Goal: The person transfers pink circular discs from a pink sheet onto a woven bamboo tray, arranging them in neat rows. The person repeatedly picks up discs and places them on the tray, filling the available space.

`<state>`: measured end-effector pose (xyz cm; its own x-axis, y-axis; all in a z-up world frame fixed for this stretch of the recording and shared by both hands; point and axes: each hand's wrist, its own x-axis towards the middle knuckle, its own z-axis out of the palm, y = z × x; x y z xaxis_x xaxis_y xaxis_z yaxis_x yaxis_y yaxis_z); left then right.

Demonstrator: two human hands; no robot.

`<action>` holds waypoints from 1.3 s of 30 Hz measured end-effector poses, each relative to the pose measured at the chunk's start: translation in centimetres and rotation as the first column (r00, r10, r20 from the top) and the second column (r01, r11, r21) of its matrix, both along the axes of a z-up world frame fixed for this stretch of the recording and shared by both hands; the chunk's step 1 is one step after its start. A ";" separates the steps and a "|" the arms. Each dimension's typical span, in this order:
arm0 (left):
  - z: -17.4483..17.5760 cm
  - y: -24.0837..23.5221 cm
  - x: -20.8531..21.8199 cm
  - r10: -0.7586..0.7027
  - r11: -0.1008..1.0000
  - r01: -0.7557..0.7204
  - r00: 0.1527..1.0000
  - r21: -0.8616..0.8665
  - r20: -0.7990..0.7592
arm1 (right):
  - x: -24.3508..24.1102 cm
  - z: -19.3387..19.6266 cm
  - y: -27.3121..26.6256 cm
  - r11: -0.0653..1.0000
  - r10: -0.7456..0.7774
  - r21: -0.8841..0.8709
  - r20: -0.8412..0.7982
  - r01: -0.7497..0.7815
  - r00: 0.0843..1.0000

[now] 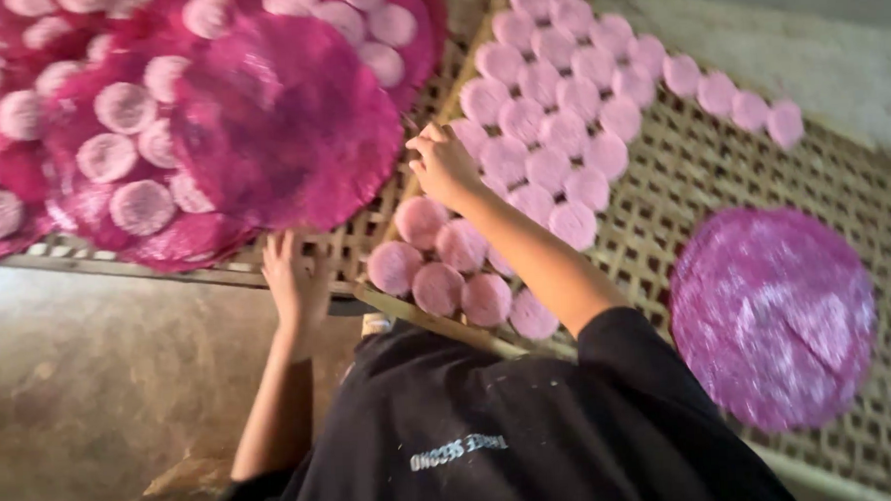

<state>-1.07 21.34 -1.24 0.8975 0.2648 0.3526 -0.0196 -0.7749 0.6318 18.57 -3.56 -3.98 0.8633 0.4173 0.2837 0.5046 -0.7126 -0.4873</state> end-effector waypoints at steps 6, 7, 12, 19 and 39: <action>0.4 1.5 -5.6 0.058 0.993 -0.057 0.998 -0.101 0.002 | 8.2 -5.7 8.3 0.914 -0.342 -0.257 -0.079 0.312 0.936; 0.5 2.1 -6.3 0.079 0.989 -0.079 0.997 -0.124 -0.001 | 8.8 -6.4 9.1 0.878 -0.403 -0.301 -0.049 0.371 0.914; 0.1 6.1 -8.2 0.150 0.970 -0.157 0.987 -0.184 -0.052 | 11.4 -8.4 8.4 0.875 -0.480 0.043 -0.059 0.482 0.876; -1.7 6.8 -4.0 0.014 0.988 -0.019 0.999 -0.153 -0.033 | 7.7 -4.6 -21.3 0.797 -0.589 0.388 0.331 0.463 0.737; 2.0 -5.8 5.3 -0.355 0.934 0.353 0.934 0.047 0.046 | -34.6 -1.6 -54.7 -0.101 -0.993 -0.196 0.082 0.975 -0.087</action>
<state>4.20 15.57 0.73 0.9104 -0.0808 0.4058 -0.3296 -0.7345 0.5932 -16.03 -58.30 -5.53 0.3898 -0.8815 0.2666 -0.8375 -0.4597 -0.2954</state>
